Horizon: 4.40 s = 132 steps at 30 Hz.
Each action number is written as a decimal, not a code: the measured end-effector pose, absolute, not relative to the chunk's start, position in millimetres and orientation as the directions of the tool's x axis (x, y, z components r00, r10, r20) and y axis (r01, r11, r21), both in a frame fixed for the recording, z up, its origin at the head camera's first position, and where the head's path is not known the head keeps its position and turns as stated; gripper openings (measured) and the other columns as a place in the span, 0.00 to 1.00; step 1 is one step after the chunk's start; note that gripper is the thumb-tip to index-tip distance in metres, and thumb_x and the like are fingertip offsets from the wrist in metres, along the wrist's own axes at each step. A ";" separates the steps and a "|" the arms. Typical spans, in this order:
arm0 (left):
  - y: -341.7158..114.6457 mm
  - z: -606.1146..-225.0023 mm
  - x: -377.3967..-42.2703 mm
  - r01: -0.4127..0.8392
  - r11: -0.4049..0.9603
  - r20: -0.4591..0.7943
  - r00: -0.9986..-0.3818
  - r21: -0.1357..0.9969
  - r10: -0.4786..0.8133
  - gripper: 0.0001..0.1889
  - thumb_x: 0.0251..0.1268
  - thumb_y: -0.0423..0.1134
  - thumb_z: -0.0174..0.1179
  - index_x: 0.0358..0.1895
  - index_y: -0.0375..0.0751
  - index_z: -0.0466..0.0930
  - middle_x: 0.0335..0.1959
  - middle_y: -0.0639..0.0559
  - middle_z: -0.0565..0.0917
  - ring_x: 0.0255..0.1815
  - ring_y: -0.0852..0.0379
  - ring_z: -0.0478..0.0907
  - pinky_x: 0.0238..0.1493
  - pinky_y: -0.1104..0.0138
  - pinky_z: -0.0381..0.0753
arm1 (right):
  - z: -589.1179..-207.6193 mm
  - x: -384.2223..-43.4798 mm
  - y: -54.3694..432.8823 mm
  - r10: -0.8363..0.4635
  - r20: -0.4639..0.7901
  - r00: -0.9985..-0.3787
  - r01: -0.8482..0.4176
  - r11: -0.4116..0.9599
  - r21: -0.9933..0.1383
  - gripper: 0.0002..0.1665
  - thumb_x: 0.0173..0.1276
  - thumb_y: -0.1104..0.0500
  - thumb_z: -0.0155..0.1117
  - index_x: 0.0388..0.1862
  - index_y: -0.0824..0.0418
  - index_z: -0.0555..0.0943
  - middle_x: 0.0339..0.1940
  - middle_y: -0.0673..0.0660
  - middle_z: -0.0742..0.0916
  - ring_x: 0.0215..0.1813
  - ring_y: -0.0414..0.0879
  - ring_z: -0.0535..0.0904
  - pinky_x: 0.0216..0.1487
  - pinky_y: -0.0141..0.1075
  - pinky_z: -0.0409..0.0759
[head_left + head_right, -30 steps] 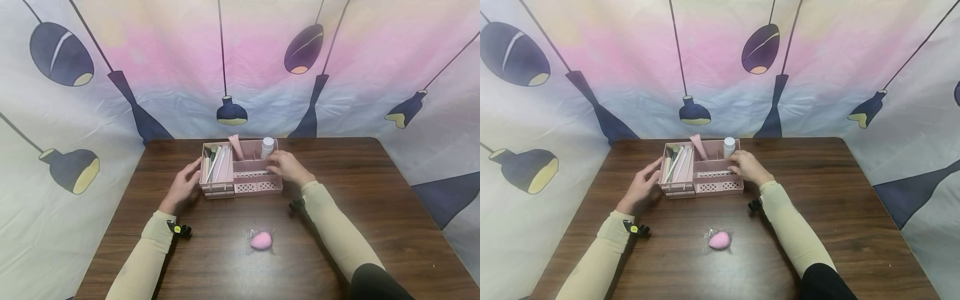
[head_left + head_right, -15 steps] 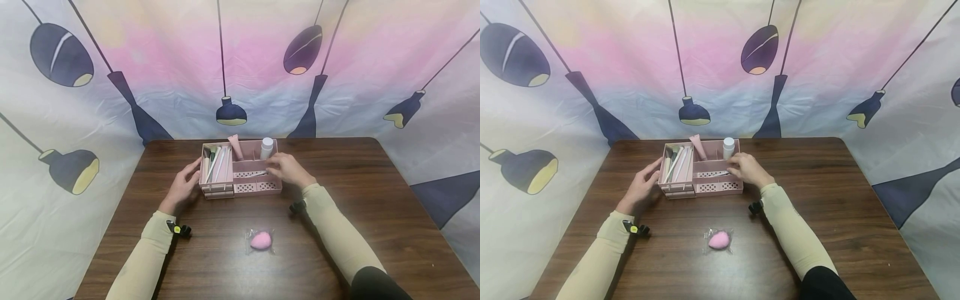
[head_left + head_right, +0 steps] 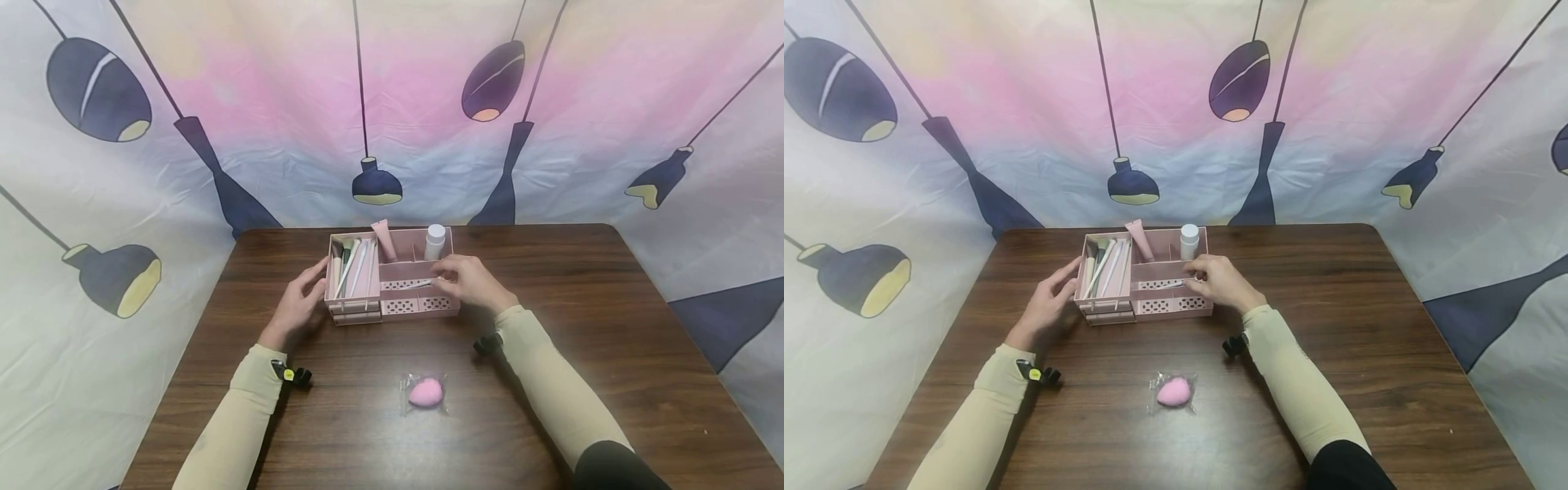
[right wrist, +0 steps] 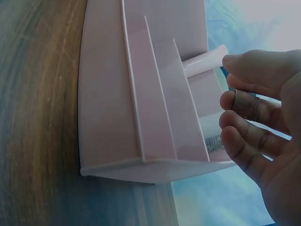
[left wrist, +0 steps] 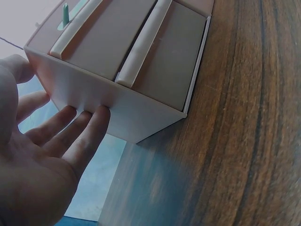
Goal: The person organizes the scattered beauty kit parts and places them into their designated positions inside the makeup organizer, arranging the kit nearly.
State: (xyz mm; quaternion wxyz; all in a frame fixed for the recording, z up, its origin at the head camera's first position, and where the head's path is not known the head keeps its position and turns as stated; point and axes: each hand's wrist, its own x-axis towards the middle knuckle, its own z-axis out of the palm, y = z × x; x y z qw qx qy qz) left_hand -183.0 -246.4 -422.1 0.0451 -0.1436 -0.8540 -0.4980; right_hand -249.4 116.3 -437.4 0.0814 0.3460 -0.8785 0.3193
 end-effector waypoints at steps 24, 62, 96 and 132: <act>-245.5 -424.2 -183.5 0.302 0.460 0.238 -0.952 0.835 0.194 0.25 0.75 0.33 0.49 0.73 0.35 0.62 0.72 0.34 0.65 0.73 0.37 0.60 0.73 0.46 0.58 | -447.4 -217.9 110.6 -0.648 0.349 -0.677 -0.723 0.494 -0.483 0.15 0.61 0.58 0.71 0.46 0.61 0.86 0.41 0.54 0.88 0.38 0.46 0.84 0.40 0.36 0.85; -244.5 -424.1 -184.5 0.300 0.444 0.230 -0.951 0.844 0.206 0.25 0.75 0.33 0.48 0.73 0.34 0.61 0.71 0.34 0.66 0.72 0.40 0.62 0.70 0.48 0.62 | -453.2 -181.9 106.3 -0.801 0.266 -0.536 -0.791 0.367 -0.490 0.22 0.64 0.45 0.68 0.51 0.56 0.84 0.49 0.49 0.86 0.54 0.42 0.80 0.59 0.39 0.79; -246.0 -423.2 -186.0 0.266 0.444 0.199 -0.961 0.856 0.193 0.26 0.75 0.34 0.49 0.74 0.37 0.61 0.72 0.34 0.64 0.73 0.38 0.60 0.73 0.44 0.58 | -459.6 -151.5 107.5 -0.874 -0.015 -0.486 -0.744 0.423 -0.517 0.32 0.57 0.40 0.71 0.59 0.50 0.80 0.56 0.46 0.80 0.60 0.39 0.73 0.64 0.38 0.74; -244.6 -425.0 -185.2 0.290 0.421 0.226 -0.954 0.859 0.196 0.25 0.75 0.32 0.48 0.73 0.32 0.61 0.71 0.32 0.65 0.68 0.37 0.66 0.55 0.70 0.79 | -459.1 -139.7 99.0 -0.954 -0.077 -0.289 -0.759 0.277 -0.589 0.17 0.59 0.52 0.71 0.48 0.53 0.85 0.42 0.45 0.85 0.40 0.33 0.79 0.41 0.21 0.78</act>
